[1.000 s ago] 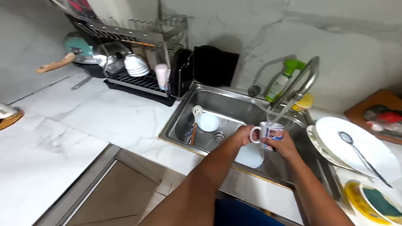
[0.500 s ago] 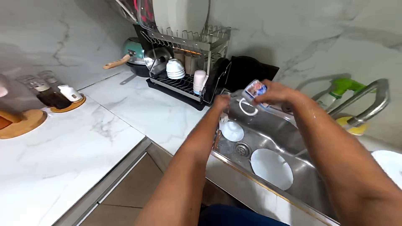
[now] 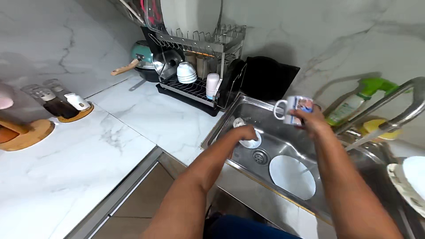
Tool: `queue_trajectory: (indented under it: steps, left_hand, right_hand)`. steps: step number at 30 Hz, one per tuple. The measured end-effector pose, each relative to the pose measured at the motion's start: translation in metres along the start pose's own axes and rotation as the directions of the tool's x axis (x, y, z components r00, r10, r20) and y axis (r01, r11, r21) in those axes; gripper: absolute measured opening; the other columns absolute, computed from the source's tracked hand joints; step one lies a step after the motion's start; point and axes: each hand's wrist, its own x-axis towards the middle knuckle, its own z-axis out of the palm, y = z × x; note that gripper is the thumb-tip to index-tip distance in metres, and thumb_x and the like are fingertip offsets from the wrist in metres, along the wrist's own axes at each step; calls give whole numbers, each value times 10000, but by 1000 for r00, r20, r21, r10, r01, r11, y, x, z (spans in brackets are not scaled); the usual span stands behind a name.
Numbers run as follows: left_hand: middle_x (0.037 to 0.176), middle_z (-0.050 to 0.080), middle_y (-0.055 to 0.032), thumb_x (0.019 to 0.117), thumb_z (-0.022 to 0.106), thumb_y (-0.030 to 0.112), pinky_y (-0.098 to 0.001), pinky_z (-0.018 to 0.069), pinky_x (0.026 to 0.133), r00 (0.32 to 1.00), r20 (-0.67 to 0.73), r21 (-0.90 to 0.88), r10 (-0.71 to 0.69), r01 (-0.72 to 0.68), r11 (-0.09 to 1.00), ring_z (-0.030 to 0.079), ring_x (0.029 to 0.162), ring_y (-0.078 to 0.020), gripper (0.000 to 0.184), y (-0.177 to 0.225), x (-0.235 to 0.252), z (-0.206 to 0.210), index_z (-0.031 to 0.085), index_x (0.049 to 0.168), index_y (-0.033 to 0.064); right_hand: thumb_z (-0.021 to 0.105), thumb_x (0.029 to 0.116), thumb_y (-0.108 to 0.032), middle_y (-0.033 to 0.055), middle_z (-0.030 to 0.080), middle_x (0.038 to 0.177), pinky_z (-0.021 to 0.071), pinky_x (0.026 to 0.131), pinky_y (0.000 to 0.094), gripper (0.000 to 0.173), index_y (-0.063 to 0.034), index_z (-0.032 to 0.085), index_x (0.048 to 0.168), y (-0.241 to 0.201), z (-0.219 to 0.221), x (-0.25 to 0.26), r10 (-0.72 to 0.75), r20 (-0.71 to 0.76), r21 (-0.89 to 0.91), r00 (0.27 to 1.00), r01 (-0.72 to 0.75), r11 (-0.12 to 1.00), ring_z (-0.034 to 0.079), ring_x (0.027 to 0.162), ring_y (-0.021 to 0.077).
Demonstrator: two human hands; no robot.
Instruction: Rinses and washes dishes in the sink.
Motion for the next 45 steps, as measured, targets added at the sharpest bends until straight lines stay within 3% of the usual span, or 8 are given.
queue_trajectory:
  steps: [7, 12, 15, 19, 27, 31, 35, 45]
  left_hand:
    - [1565, 400, -274, 1044, 599, 376, -663, 468, 1012, 995, 7, -845, 96, -46, 532, 501, 1345, -459, 770, 99, 52, 113, 179, 1649, 151]
    - [1152, 651, -141, 1072, 397, 557, -454, 552, 857, 998, 51, -998, 48, 52, -19, 648, 998, -244, 567, 140, 94, 169, 551, 1341, 82]
    - [1134, 651, -147, 1091, 405, 484, -428, 557, 849, 995, 82, -996, 58, 83, -22, 647, 976, -229, 521, 149, 100, 180, 553, 1320, 40]
    - [1213, 613, -207, 1087, 476, 396, -483, 541, 849, 987, 155, -975, -30, 158, 156, 624, 1016, -287, 480, 176, 92, 179, 512, 1387, 23]
    - [1185, 640, -142, 1019, 562, 483, -383, 573, 815, 978, 194, -964, 77, 204, -168, 653, 977, -231, 480, 132, 59, 173, 562, 1343, 129]
    - [1391, 538, -252, 965, 721, 276, -514, 549, 826, 994, -47, -957, -102, -15, 289, 614, 1113, -368, 707, 121, 37, 128, 336, 1548, 172]
    - [1434, 493, -333, 772, 904, 256, -653, 442, 1042, 939, -340, -311, 45, -157, 937, 514, 1286, -494, 745, 107, 7, 78, 568, 1411, 72]
    - [1525, 400, -282, 768, 878, 200, -645, 500, 957, 931, -170, 566, 324, -177, 805, 415, 1364, -519, 774, 21, -86, -46, 546, 1468, 206]
  right_hand:
    - [637, 992, -296, 77, 641, 986, 567, 666, 369, 393, -74, 534, 1298, 119, -35, -72, 300, -170, 528, 939, -170, 832, 644, 802, 162]
    - [708, 899, -87, 57, 628, 1042, 604, 703, 285, 623, -37, 366, 1417, 132, -51, -96, 29, -328, 469, 944, 136, 873, 670, 815, 90]
    - [768, 867, -116, 179, 536, 1292, 572, 869, 344, 844, 2, 245, 1519, 133, -89, -101, -61, -360, 237, 931, 154, 959, 624, 1024, 157]
    - [712, 951, -273, 124, 605, 1098, 536, 737, 351, 614, -11, 446, 1439, 143, -116, -103, 82, -380, 135, 921, -33, 990, 589, 823, 125]
    - [684, 922, -203, 124, 624, 1203, 561, 815, 312, 598, 14, 478, 1439, 129, -79, -95, -71, -257, 218, 964, 129, 967, 633, 936, 110]
    - [423, 1039, -345, -6, 683, 901, 600, 645, 299, 348, -99, 561, 1244, 133, -64, -78, 73, -16, 480, 997, -56, 876, 681, 739, 91]
    - [297, 1119, -436, 43, 702, 977, 616, 746, 387, 450, -93, 566, 1233, 145, -38, -63, 257, 218, 569, 942, -336, 751, 703, 843, 160]
    - [394, 1115, -219, 96, 630, 894, 556, 657, 353, 297, 8, 562, 1205, 201, -41, -24, 556, 219, -99, 801, -549, 830, 635, 723, 173]
